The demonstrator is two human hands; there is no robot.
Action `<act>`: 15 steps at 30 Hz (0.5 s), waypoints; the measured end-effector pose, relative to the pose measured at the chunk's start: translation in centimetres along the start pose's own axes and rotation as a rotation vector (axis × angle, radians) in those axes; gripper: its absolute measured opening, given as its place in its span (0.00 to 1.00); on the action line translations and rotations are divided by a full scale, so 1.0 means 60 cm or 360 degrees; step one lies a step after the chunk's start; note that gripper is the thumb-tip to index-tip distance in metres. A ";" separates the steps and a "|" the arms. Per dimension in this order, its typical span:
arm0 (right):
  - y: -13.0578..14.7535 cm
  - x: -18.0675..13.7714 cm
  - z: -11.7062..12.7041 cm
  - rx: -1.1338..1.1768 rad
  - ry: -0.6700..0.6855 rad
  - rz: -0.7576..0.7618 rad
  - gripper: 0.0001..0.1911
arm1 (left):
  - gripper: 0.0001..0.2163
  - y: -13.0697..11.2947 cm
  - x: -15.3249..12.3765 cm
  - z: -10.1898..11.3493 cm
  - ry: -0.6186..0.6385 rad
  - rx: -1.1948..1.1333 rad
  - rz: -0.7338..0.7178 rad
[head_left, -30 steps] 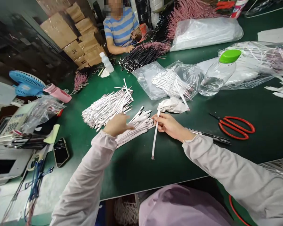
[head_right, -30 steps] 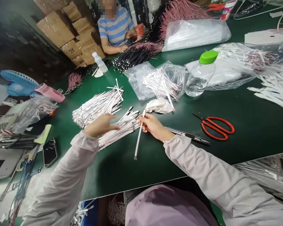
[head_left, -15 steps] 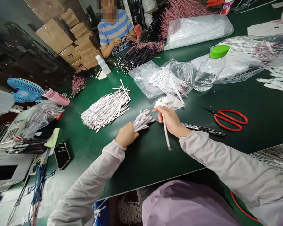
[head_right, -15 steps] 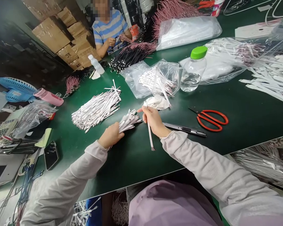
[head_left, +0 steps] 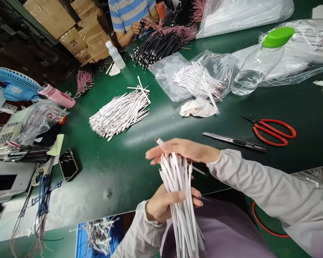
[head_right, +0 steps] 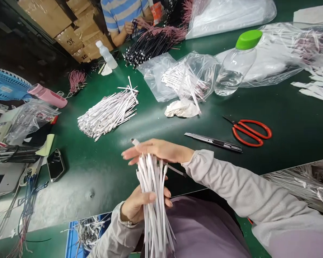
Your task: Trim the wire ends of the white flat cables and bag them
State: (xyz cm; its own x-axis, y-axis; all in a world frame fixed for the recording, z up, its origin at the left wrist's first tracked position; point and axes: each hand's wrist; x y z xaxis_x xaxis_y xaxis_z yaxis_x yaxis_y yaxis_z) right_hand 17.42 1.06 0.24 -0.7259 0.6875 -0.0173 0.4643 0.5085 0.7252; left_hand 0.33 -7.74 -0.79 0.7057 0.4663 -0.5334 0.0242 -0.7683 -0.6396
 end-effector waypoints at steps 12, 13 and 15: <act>0.031 0.028 0.009 -0.0065 -0.0579 0.0291 0.13 | 0.14 -0.058 0.015 0.017 -0.0373 0.0055 -0.0002; 0.035 0.033 0.018 0.0060 -0.0812 0.0377 0.13 | 0.15 -0.079 0.025 0.020 -0.0388 0.0074 -0.0061; 0.035 0.041 0.036 0.0261 -0.1136 0.0401 0.14 | 0.16 -0.120 0.048 0.030 -0.0487 0.0105 -0.0140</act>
State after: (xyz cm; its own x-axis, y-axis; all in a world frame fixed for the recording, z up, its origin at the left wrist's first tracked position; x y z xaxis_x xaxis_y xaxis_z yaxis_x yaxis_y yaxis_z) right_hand 17.72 4.92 0.27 -0.1116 0.9319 -0.3452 0.6817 0.3245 0.6557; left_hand 0.90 -0.07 1.30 0.4574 0.6473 -0.6098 0.0225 -0.6939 -0.7197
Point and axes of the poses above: each hand's wrist, its own x-axis towards the middle knuckle, its own z-axis out of the back of the hand, y = z × x, and after that the axes turned 7 degrees about x, right-handed
